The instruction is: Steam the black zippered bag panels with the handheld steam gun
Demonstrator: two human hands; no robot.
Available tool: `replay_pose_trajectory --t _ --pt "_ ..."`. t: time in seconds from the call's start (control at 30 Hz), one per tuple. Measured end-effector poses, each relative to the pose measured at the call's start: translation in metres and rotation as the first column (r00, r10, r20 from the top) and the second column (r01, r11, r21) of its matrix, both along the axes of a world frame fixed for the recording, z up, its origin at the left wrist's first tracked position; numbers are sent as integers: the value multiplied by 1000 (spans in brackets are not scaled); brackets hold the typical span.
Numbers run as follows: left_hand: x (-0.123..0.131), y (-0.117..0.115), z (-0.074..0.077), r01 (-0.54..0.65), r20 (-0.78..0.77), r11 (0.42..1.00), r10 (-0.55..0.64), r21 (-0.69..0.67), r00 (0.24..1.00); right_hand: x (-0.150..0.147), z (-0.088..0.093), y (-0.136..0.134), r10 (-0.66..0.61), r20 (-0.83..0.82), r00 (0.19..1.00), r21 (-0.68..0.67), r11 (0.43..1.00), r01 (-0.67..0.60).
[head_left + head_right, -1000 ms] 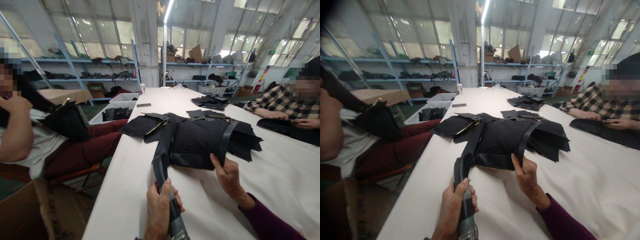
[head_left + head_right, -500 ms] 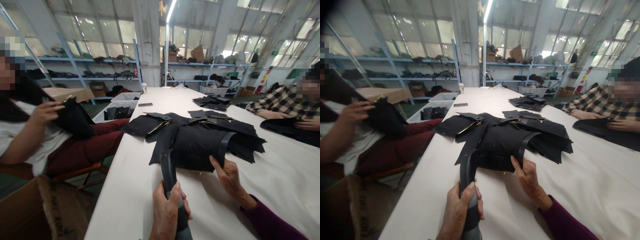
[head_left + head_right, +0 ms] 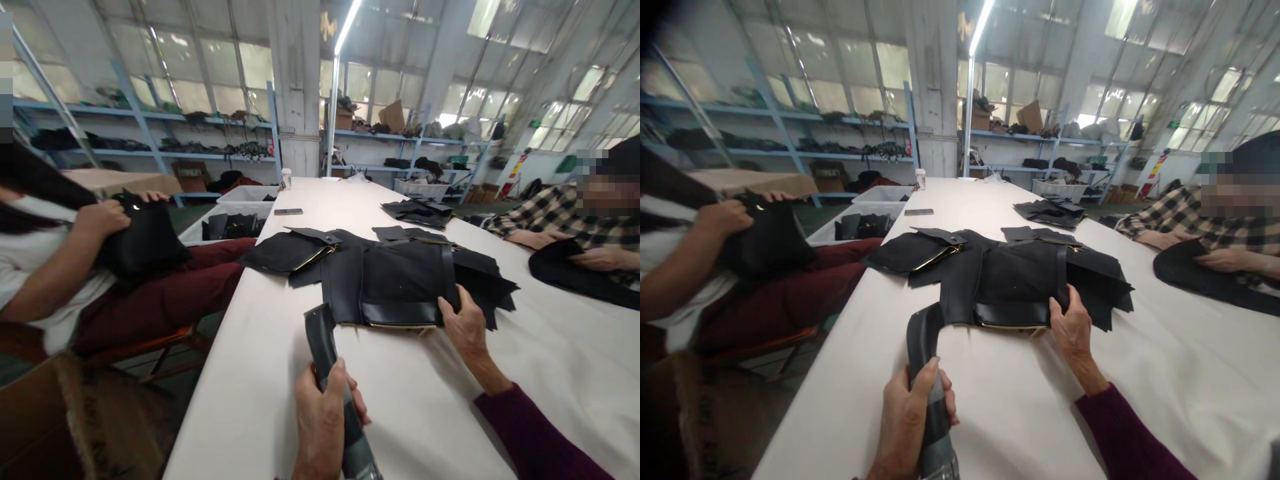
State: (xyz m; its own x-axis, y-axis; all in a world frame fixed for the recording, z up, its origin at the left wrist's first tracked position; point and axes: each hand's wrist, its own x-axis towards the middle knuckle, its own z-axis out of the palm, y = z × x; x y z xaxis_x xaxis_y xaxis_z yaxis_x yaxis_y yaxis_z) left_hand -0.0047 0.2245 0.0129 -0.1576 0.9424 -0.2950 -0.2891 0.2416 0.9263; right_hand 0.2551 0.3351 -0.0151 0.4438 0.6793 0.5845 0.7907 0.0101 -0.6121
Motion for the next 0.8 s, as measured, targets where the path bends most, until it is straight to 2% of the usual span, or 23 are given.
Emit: replay_pose_trajectory --t 0.07,0.13,0.17,0.23,0.3,0.37,0.47,0.63,0.8 --pt "0 0 1 -9 6 1000 9 -4 1000 -7 4 -5 -42 153 987 158 987 17" --pt "1 -1 2 -16 9 1000 16 -1 1000 -22 8 -16 66 284 956 257 956 -142" --pt "1 -1 2 -16 13 1000 16 3 1000 -32 8 -22 176 352 919 230 936 -267" --pt "1 -1 1 -10 22 1000 10 10 1000 -52 6 -31 433 462 774 45 860 -508" --pt "1 -2 0 -5 22 1000 4 18 1000 -69 -2 -36 623 497 604 -175 754 -633" --pt "0 -2 -1 -1 12 1000 1 18 1000 -78 -10 -35 697 482 531 -290 699 -654" --pt "0 -2 1 6 8 1000 -6 9 1000 -78 -19 -29 720 429 545 -334 687 -645" --pt "1 -4 4 34 5 999 -33 -13 999 -75 -17 -28 699 448 557 -370 712 -597" --pt "-1 -6 6 28 -25 997 -30 -79 999 -91 -8 -33 631 593 500 -440 774 -455"
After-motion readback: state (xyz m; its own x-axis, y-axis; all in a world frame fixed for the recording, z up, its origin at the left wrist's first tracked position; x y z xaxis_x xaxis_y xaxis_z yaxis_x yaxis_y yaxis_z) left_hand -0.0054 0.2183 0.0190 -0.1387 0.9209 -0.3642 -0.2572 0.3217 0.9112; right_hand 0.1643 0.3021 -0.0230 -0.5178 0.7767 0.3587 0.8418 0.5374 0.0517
